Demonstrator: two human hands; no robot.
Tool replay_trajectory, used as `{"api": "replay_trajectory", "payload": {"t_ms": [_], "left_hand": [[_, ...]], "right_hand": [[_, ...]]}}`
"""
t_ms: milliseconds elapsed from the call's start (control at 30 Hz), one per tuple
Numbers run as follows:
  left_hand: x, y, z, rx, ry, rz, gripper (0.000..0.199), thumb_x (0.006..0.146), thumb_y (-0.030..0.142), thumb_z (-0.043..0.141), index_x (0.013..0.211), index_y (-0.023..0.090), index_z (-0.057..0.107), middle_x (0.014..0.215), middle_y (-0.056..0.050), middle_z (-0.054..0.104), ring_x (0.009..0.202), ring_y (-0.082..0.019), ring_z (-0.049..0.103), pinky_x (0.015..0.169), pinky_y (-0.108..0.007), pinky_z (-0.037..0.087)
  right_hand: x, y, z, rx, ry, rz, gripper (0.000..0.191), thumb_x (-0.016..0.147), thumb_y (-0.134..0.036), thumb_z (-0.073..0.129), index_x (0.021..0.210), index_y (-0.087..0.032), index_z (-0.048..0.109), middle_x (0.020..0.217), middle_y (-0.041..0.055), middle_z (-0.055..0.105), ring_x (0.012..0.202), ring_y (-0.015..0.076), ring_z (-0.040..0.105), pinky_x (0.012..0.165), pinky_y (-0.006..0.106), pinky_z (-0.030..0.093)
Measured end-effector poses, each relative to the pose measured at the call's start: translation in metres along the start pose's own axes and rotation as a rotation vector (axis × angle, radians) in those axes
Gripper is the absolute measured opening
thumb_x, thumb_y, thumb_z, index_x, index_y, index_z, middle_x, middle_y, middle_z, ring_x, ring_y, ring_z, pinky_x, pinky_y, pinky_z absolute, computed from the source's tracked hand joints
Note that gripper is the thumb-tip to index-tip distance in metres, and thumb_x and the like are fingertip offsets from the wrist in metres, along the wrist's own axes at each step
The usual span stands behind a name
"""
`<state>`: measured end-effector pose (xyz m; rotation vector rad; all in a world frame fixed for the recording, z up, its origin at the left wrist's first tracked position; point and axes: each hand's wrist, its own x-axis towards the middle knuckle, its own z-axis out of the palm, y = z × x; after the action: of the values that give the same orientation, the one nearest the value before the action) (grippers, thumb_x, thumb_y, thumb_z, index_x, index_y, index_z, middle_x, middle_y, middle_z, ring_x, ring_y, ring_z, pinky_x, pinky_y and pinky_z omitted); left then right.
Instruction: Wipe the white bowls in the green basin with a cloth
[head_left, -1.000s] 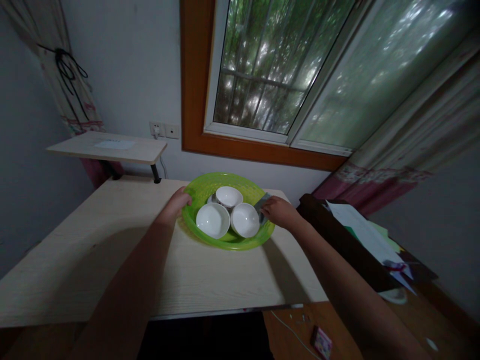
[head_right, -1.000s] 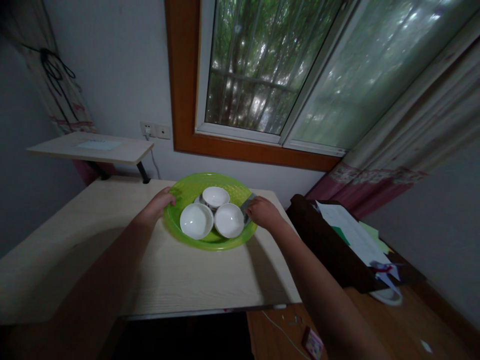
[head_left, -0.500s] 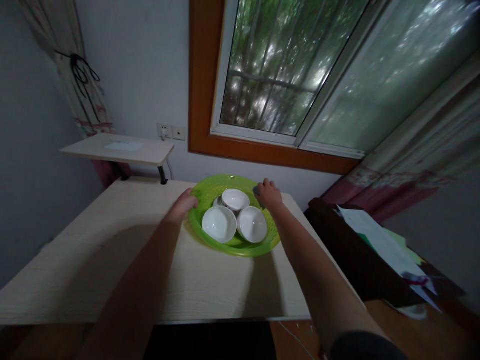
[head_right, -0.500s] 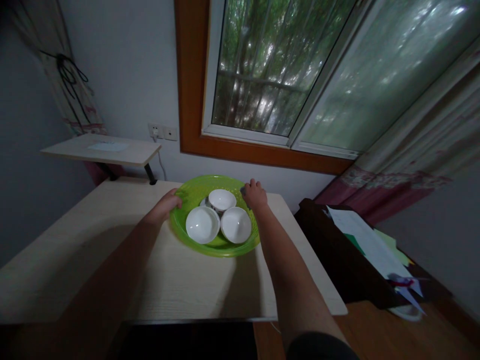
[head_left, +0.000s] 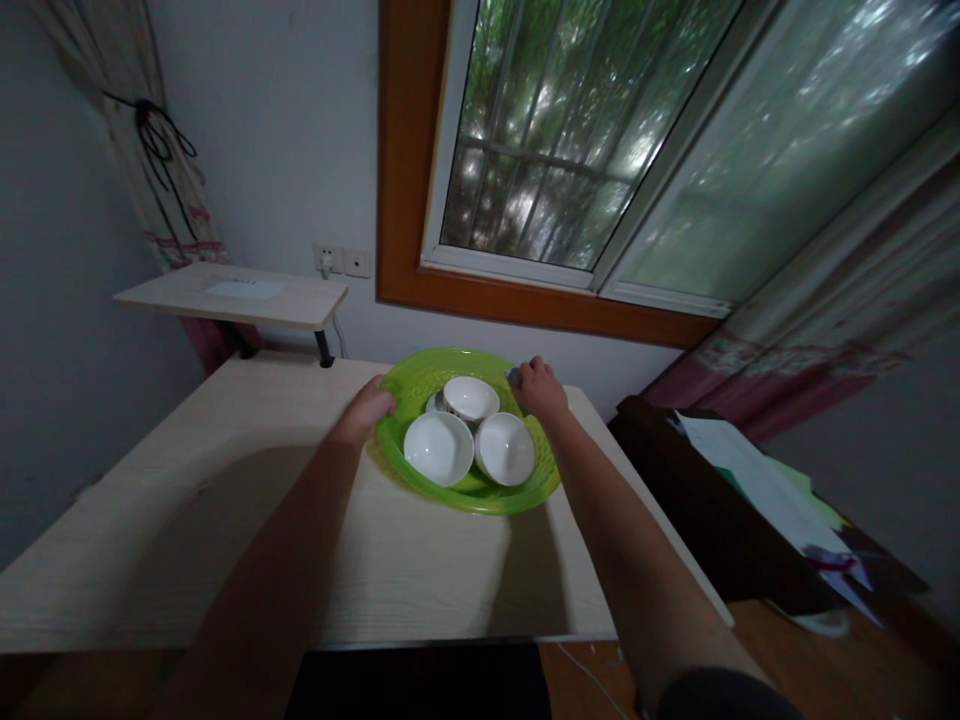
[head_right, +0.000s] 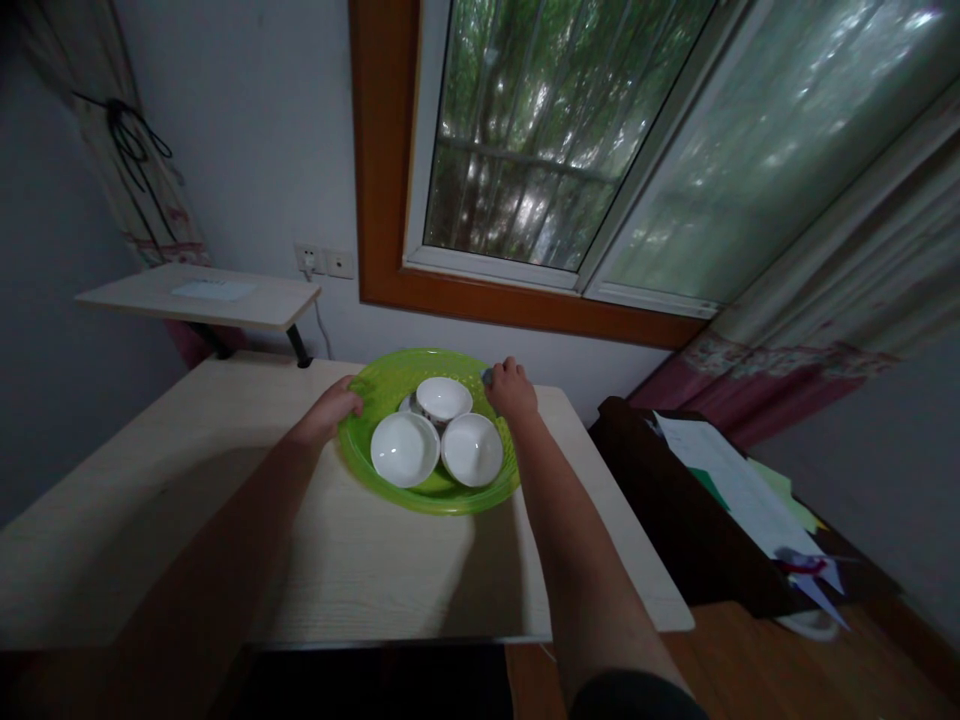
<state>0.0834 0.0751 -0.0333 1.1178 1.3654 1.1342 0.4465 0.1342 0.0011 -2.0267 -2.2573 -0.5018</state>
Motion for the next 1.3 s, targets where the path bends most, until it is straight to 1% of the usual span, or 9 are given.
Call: {"api": "replay_trajectory", "payload": {"t_ms": [200,333,633,700,800,900,967,1167,1300], "left_hand": [[-0.001,0.000,-0.001,-0.028,0.016,-0.018,0.056,0.049,0.012,0.058,0.103,0.022,0.063,0.080,-0.002,0.067,0.069,-0.024,0.066,0.056,-0.030,0.048],[-0.001,0.001,-0.002,-0.059,-0.004,-0.017,0.052,0.050,0.012,0.059,0.101,0.023,0.062,0.080,-0.001,0.068,0.067,-0.024,0.066,0.055,-0.030,0.047],[0.003,-0.003,-0.003,-0.072,-0.033,0.001,0.049,0.047,0.013,0.055,0.094,0.022,0.063,0.075,-0.001,0.067,0.062,-0.022,0.064,0.053,-0.028,0.045],[0.004,-0.004,-0.003,-0.076,-0.035,-0.003,0.051,0.046,0.012,0.055,0.095,0.022,0.064,0.075,-0.001,0.068,0.063,-0.023,0.064,0.053,-0.029,0.046],[0.005,-0.005,-0.002,-0.071,-0.013,-0.008,0.053,0.045,0.012,0.055,0.096,0.022,0.064,0.076,-0.001,0.068,0.064,-0.023,0.065,0.054,-0.030,0.047],[0.005,-0.005,-0.002,-0.076,-0.008,0.003,0.053,0.046,0.013,0.056,0.097,0.023,0.063,0.079,-0.002,0.069,0.066,-0.023,0.066,0.055,-0.029,0.047],[0.006,-0.006,-0.002,-0.071,-0.006,0.002,0.054,0.045,0.012,0.056,0.098,0.023,0.063,0.079,-0.002,0.069,0.066,-0.023,0.066,0.054,-0.029,0.046],[0.007,-0.006,-0.002,-0.037,0.013,-0.021,0.055,0.046,0.013,0.056,0.100,0.023,0.063,0.077,-0.001,0.066,0.064,-0.024,0.064,0.053,-0.029,0.044],[0.005,-0.003,-0.002,-0.028,0.001,-0.024,0.054,0.045,0.013,0.056,0.098,0.023,0.063,0.076,-0.001,0.066,0.065,-0.024,0.064,0.054,-0.029,0.044]], "right_hand": [[-0.001,-0.003,-0.003,-0.046,-0.015,0.005,0.034,0.116,-0.038,0.054,0.140,-0.015,0.060,0.144,0.0218,0.060,0.127,0.0330,0.061,0.091,0.035,0.056],[0.000,-0.005,-0.004,-0.036,-0.018,0.005,0.036,0.115,-0.040,0.059,0.142,-0.016,0.059,0.143,0.0213,0.062,0.126,0.0325,0.062,0.088,0.034,0.056],[0.000,-0.004,-0.005,-0.043,0.051,0.020,0.029,0.117,-0.033,0.053,0.135,-0.014,0.067,0.137,0.0185,0.066,0.123,0.0309,0.061,0.091,0.036,0.053],[-0.002,-0.002,-0.008,-0.064,0.085,-0.035,0.030,0.117,-0.030,0.052,0.133,-0.014,0.071,0.138,0.0196,0.066,0.125,0.0326,0.059,0.092,0.038,0.053],[-0.004,0.000,-0.013,-0.117,0.096,-0.226,0.032,0.115,-0.022,0.049,0.126,-0.014,0.079,0.140,0.0212,0.066,0.129,0.0351,0.056,0.102,0.043,0.051],[-0.008,0.000,-0.017,-0.164,0.047,-0.436,0.032,0.110,-0.016,0.053,0.114,-0.014,0.085,0.134,0.0215,0.071,0.130,0.0358,0.055,0.114,0.046,0.045],[-0.011,0.000,-0.018,-0.181,-0.003,-0.529,0.031,0.107,-0.013,0.057,0.111,-0.014,0.087,0.129,0.0211,0.074,0.127,0.0348,0.059,0.114,0.045,0.045],[-0.029,0.003,-0.022,-0.259,-0.145,-0.605,0.029,0.104,-0.012,0.060,0.104,-0.016,0.089,0.124,0.0196,0.079,0.122,0.0325,0.068,0.101,0.040,0.051],[-0.034,0.005,-0.021,-0.259,-0.165,-0.631,0.031,0.107,-0.014,0.058,0.112,-0.015,0.088,0.138,0.0189,0.077,0.133,0.0328,0.066,0.110,0.041,0.052]]}}
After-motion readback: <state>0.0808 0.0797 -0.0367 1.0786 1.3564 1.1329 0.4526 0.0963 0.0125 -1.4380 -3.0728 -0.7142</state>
